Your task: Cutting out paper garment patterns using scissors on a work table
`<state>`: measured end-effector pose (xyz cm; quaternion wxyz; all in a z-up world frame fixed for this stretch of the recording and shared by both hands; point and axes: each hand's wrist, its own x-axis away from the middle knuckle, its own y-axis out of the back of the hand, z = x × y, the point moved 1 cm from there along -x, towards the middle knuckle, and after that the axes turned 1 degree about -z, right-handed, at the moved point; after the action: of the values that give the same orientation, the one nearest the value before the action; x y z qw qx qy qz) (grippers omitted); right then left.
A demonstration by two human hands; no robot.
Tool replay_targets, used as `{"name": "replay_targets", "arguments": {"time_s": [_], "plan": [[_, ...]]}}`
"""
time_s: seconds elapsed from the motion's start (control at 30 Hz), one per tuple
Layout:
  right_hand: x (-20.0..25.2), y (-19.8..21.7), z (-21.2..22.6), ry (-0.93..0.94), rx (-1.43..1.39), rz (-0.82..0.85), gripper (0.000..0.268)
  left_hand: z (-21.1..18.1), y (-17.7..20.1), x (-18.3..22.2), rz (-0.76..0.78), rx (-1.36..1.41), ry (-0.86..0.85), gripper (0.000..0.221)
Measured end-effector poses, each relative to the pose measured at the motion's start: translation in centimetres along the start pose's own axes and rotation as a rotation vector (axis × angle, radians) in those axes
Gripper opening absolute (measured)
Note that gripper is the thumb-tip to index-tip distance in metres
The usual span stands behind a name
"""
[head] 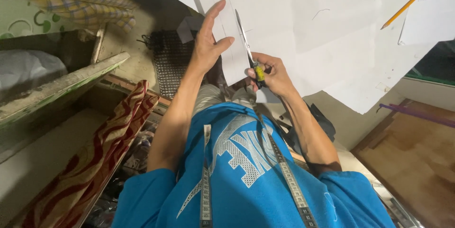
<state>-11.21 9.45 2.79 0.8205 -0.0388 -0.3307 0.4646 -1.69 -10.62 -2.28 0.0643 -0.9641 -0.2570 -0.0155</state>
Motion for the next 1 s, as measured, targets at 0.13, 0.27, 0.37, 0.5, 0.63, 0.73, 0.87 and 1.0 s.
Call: {"name": "replay_targets", "arguments": {"time_s": [0.13,0.27,0.37,0.5,0.63,0.73,0.87,1.0], "plan": [[0.0,0.4,-0.3,0.028,0.062,0.016,0.054,-1.1,0.3,-1.0,-0.018,-0.012,0.059,0.069],[0.0,0.0,0.2,0.068,0.050,0.048,0.050,-1.2,1.7,-3.3,-0.106,-0.157,0.050,0.057],[-0.2,-0.4,0.7,0.032,0.039,0.013,0.049,0.1,2.6,-4.5,-0.073,-0.158,-0.060,0.071],[-1.1,-0.8,1.4,0.008,0.057,-0.033,0.052,-0.6,2.4,-4.1,-0.019,-0.145,-0.059,0.074],[-1.4,-0.9,1.5,-0.033,0.076,-0.073,0.053,-0.3,2.6,-4.2,-0.034,-0.111,-0.072,0.076],[-1.4,-0.8,1.3,-0.010,0.078,-0.040,0.054,0.4,2.8,-4.2,-0.031,-0.084,-0.088,0.077],[-1.5,-0.2,0.8,0.002,0.079,-0.004,0.054,0.4,2.8,-3.9,-0.007,-0.035,-0.072,0.075],[-2.0,-0.7,1.9,-0.063,0.080,-0.052,0.056,0.7,2.8,-3.9,-0.018,-0.035,-0.083,0.076]]}}
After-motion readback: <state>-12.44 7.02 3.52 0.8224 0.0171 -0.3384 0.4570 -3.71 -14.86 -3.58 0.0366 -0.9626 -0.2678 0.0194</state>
